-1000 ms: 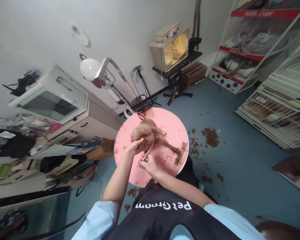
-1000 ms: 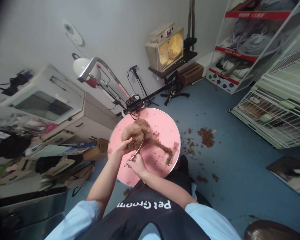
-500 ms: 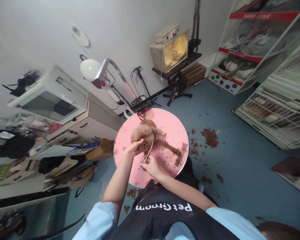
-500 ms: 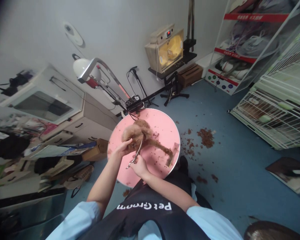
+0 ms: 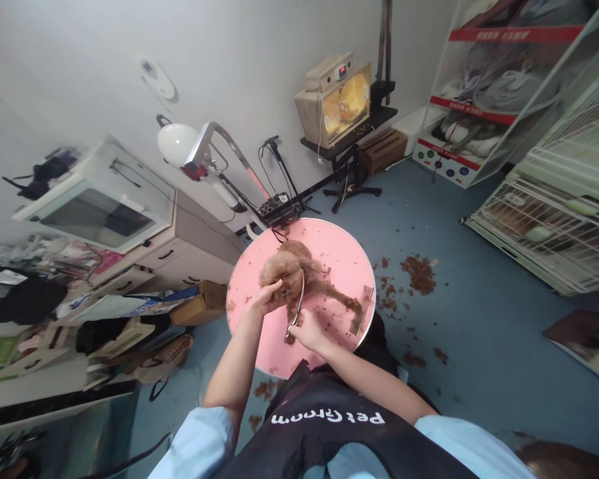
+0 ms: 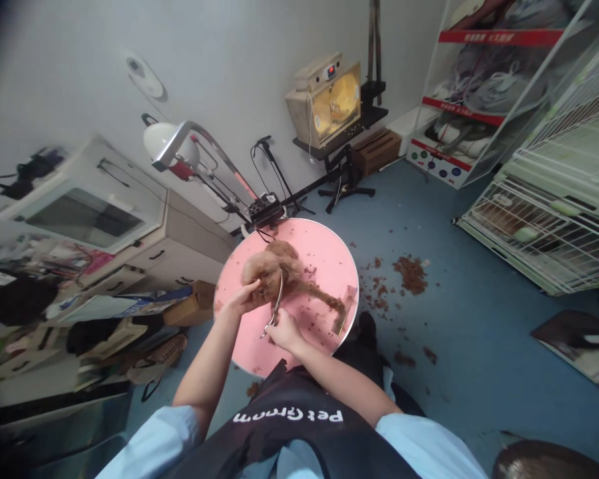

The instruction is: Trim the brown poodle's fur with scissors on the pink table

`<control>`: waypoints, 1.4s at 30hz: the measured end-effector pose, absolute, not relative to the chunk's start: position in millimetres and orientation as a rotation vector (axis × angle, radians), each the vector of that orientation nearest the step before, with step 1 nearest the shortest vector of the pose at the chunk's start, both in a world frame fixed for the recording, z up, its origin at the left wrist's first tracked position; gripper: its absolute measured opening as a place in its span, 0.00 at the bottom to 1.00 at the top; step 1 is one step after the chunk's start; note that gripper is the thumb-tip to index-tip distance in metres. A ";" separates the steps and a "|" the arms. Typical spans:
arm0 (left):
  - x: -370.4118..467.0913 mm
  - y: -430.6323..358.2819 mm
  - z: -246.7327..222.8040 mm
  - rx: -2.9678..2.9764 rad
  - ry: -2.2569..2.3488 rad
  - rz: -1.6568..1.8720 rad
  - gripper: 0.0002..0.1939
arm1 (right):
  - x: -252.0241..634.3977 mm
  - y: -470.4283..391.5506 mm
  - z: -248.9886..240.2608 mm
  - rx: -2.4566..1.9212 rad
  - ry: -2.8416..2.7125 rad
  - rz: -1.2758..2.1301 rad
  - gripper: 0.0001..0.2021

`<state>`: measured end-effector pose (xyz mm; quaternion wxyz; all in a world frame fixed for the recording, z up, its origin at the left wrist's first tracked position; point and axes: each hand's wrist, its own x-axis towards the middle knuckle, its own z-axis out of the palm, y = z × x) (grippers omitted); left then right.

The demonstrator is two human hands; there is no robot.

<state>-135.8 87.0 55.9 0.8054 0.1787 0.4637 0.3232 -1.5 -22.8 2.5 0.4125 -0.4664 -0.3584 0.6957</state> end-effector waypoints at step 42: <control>-131.4 78.4 52.6 0.288 1.070 0.682 0.06 | 25.4 -11.1 31.7 -1.176 -0.839 1.974 0.14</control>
